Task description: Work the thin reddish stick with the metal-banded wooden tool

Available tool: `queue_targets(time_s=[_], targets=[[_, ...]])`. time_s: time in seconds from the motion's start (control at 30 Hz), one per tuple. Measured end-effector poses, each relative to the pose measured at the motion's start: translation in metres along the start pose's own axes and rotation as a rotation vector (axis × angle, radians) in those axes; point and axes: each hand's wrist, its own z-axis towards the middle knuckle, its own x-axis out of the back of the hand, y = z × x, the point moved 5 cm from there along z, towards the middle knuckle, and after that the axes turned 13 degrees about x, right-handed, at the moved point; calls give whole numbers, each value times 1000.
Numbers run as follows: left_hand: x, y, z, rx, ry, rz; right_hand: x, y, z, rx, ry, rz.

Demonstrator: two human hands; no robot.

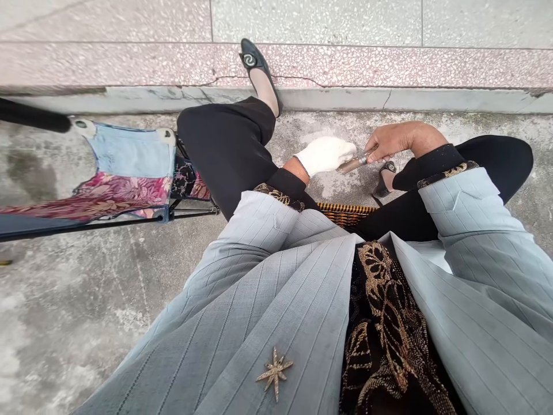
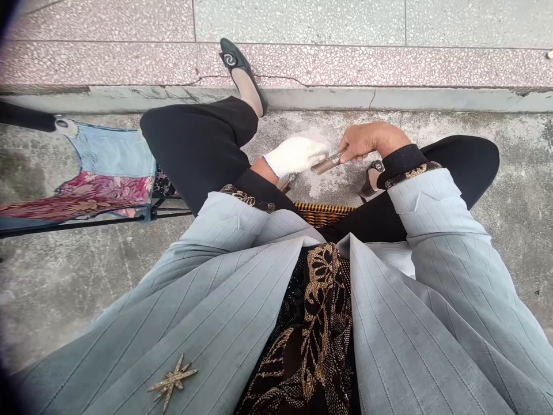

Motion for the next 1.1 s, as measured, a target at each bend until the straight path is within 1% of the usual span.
queue_targets(time_s=[0.1,0.17,0.23,0.27,0.33,0.43,0.5,0.6,0.7,0.8,0.9,1.0,1.07,1.1], targets=[[8,-4,0,12,11,-130,2,-9,-11,11,-102,89],[14,-8,0,25,4,-229,7,-13,-18,23,-93,114],[17,-9,0,2,-37,-313,11,-15,-22,46,-88,114],[18,-8,0,-15,-63,-348,11,-16,-23,76,-93,118],[18,-8,1,-30,-95,-411,10,-17,-23,180,-119,157],[15,-10,4,-3,-70,-508,9,-22,-24,337,-149,279],[10,-10,6,20,-41,-586,12,-24,-25,376,-90,363],[4,-12,8,112,38,-696,20,-28,-26,411,104,479],[2,-13,8,163,89,-692,24,-29,-26,431,281,530],[-2,-11,8,139,49,-673,25,-26,-23,389,429,522],[-6,-10,8,123,-6,-695,30,-20,-21,272,566,439],[-7,-7,8,133,-39,-665,34,-10,-19,83,647,198],[-3,-4,8,136,-22,-591,35,-4,-15,-33,643,-8],[0,-2,7,138,-7,-540,34,-1,-12,-74,616,-96]])
